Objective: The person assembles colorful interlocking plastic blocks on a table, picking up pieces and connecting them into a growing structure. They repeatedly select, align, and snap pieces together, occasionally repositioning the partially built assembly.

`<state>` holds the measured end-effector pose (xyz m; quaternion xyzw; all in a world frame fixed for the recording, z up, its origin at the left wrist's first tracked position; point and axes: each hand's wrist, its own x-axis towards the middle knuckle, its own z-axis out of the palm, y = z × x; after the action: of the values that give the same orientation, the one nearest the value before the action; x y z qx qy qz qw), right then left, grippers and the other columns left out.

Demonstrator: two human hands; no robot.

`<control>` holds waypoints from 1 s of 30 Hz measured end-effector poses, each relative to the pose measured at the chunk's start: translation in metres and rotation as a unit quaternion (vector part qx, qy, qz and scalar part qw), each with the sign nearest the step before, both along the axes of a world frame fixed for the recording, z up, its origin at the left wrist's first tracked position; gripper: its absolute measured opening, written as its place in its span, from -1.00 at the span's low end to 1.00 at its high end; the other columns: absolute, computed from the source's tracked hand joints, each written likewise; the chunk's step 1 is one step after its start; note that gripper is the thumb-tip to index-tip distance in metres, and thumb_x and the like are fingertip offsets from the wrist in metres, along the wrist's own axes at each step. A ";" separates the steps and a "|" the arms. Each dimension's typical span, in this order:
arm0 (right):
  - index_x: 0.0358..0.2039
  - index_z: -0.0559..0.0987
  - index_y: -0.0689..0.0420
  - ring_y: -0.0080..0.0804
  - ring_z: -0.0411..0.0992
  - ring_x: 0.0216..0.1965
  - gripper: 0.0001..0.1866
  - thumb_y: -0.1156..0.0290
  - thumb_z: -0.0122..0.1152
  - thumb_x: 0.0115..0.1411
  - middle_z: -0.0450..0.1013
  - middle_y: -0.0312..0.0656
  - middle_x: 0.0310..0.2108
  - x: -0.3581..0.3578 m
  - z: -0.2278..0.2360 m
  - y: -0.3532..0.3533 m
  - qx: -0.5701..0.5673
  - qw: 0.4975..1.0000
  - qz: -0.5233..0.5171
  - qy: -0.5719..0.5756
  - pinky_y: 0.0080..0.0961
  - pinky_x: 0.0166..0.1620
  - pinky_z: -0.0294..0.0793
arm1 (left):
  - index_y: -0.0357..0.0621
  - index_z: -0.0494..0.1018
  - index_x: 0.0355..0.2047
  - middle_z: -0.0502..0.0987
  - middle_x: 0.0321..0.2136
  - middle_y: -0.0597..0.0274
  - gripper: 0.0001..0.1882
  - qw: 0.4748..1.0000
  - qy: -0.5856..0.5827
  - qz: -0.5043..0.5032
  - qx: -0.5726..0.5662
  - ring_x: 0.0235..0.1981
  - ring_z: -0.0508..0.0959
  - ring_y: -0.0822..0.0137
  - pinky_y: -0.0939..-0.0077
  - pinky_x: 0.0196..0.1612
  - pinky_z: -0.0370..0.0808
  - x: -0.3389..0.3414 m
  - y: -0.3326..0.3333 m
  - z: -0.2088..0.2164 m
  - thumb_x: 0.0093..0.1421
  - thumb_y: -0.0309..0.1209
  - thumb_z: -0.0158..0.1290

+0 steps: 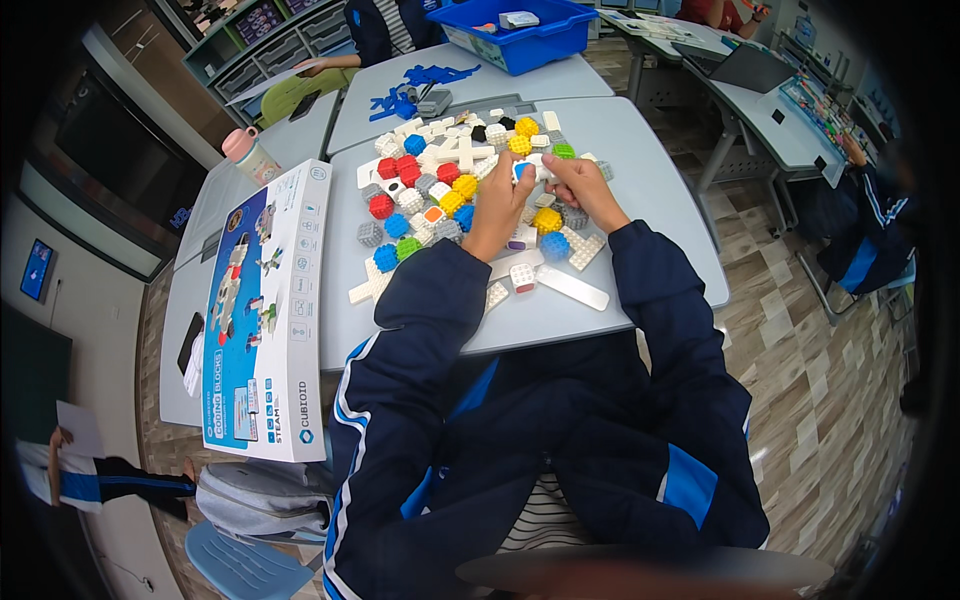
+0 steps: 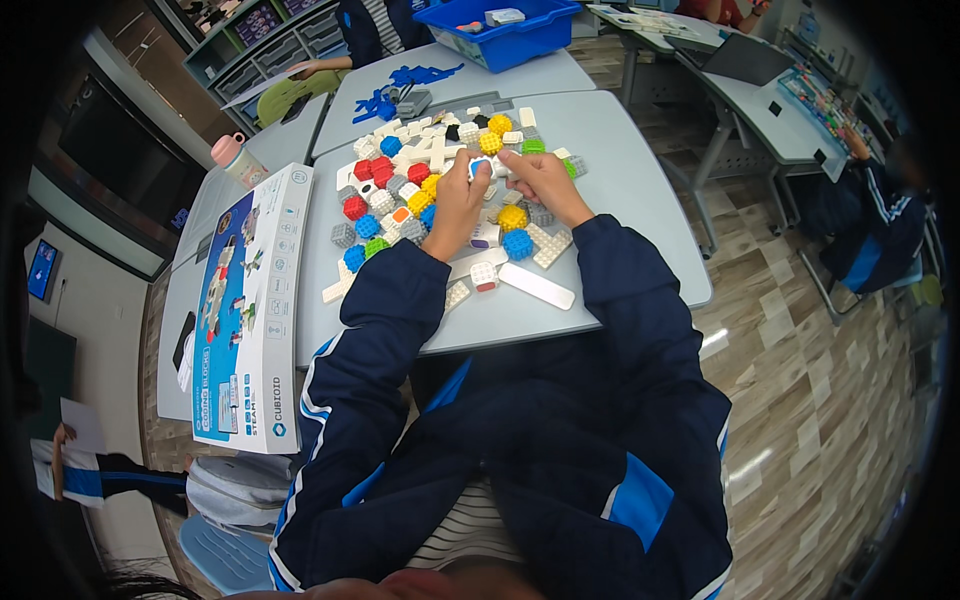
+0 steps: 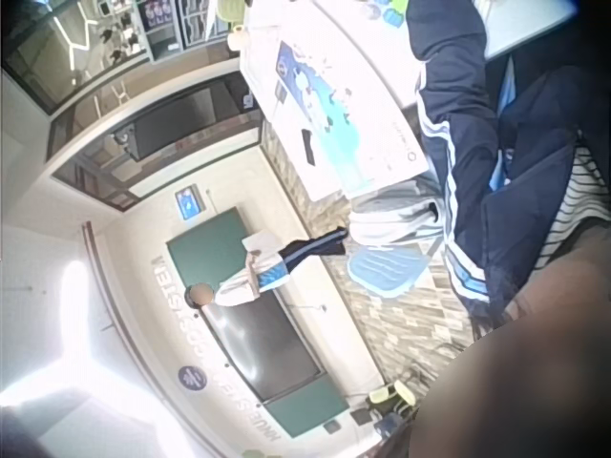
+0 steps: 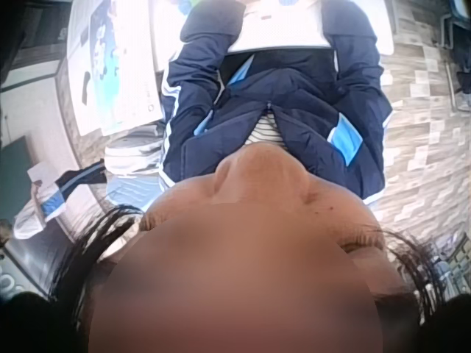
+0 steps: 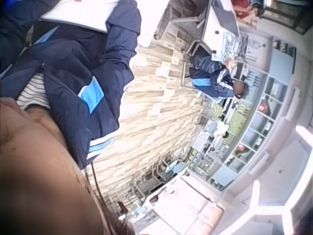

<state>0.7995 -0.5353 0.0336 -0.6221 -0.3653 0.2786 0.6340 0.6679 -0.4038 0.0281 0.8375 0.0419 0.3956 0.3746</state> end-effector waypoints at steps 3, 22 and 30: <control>-0.55 0.54 0.14 -0.70 0.25 -0.65 -0.51 -0.01 0.29 0.33 0.35 -0.37 -0.69 -0.003 -0.002 0.000 0.004 0.999 0.012 -0.052 -0.64 -0.56 0.18 | -0.25 0.37 -0.19 0.48 -0.56 -0.16 -0.55 0.999 -0.003 0.029 0.016 -0.49 0.54 -0.17 0.10 -0.40 0.42 -0.002 0.003 0.001 0.49 -0.02 -0.10; 0.21 0.54 -0.02 -0.20 0.54 -0.05 -0.33 0.58 0.40 0.03 0.53 -0.11 -0.08 -0.004 0.010 -0.007 0.125 0.776 -0.081 -0.613 -0.33 -0.04 0.57 | -0.22 0.46 -0.46 0.33 -0.73 0.34 -0.38 0.901 0.124 -0.104 -0.402 -0.73 0.32 0.51 0.49 -0.64 0.27 0.010 0.029 -0.015 0.48 0.08 -0.19; 0.04 0.56 0.28 -0.53 0.55 -0.46 -0.58 0.28 0.39 0.29 0.61 -0.19 -0.41 0.008 -0.006 -0.001 0.014 0.992 0.058 -0.114 -0.62 -0.31 0.49 | -0.26 0.42 -0.30 0.48 -0.60 -0.11 -0.50 0.995 -0.004 0.062 -0.079 -0.54 0.49 -0.12 0.12 -0.43 0.40 0.010 0.016 -0.012 0.50 -0.02 -0.16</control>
<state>0.8075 -0.5364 0.0278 -0.6184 -0.4742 0.2371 0.5801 0.6776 -0.3881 0.0165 0.7994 0.1241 0.4168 0.4146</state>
